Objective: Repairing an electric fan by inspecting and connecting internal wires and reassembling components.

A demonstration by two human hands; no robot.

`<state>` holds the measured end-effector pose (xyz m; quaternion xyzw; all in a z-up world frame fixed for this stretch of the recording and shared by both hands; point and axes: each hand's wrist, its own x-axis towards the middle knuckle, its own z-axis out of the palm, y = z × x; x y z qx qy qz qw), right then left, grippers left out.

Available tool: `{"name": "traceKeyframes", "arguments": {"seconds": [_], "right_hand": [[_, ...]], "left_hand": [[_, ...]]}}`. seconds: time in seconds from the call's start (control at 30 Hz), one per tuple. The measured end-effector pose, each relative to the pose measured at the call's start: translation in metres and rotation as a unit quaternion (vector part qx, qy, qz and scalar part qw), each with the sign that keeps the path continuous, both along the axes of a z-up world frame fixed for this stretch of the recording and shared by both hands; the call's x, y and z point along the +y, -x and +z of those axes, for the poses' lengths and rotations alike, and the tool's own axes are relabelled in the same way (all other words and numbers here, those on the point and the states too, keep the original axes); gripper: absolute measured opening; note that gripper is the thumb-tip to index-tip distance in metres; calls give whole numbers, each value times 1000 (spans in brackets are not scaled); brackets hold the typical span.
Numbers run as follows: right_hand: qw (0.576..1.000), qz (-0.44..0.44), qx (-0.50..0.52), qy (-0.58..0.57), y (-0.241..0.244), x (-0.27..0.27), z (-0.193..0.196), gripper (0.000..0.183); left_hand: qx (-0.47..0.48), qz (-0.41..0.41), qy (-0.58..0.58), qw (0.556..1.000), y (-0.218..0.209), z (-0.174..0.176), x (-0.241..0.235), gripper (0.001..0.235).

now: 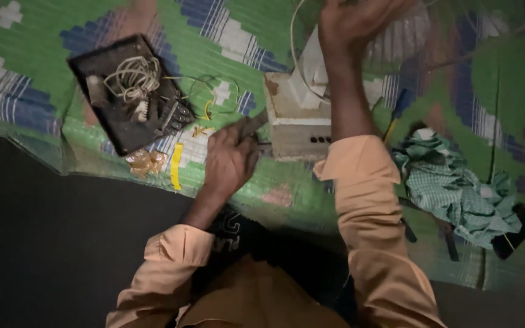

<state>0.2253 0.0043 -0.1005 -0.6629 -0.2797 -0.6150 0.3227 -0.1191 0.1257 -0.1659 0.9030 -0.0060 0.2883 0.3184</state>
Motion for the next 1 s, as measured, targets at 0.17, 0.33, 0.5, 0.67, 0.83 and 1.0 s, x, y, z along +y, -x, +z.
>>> {"name": "traceKeyframes", "arguments": {"seconds": [0.17, 0.33, 0.5, 0.67, 0.83, 1.0], "right_hand": [[986, 63, 130, -80, 3, -20, -35, 64], [924, -42, 242, 293, 118, -24, 19, 111], [791, 49, 395, 465, 117, -44, 17, 100], [769, 63, 403, 493, 93, -33, 22, 91], [770, 23, 414, 484, 102, -31, 22, 98], [778, 63, 425, 459, 117, -41, 13, 100]], "left_hand": [[-6, -1, 3, 1000, 2, -2, -1, 29], [11, 10, -6, 1000, -1, -2, -3, 32], [7, 7, 0, 1000, 5, -12, -6, 33], [2, 5, -2, 1000, 1, -6, -1, 35], [-28, 4, -31, 999, -5, -3, 1, 33], [-12, 12, -61, 998, -14, -26, -2, 22]]}}
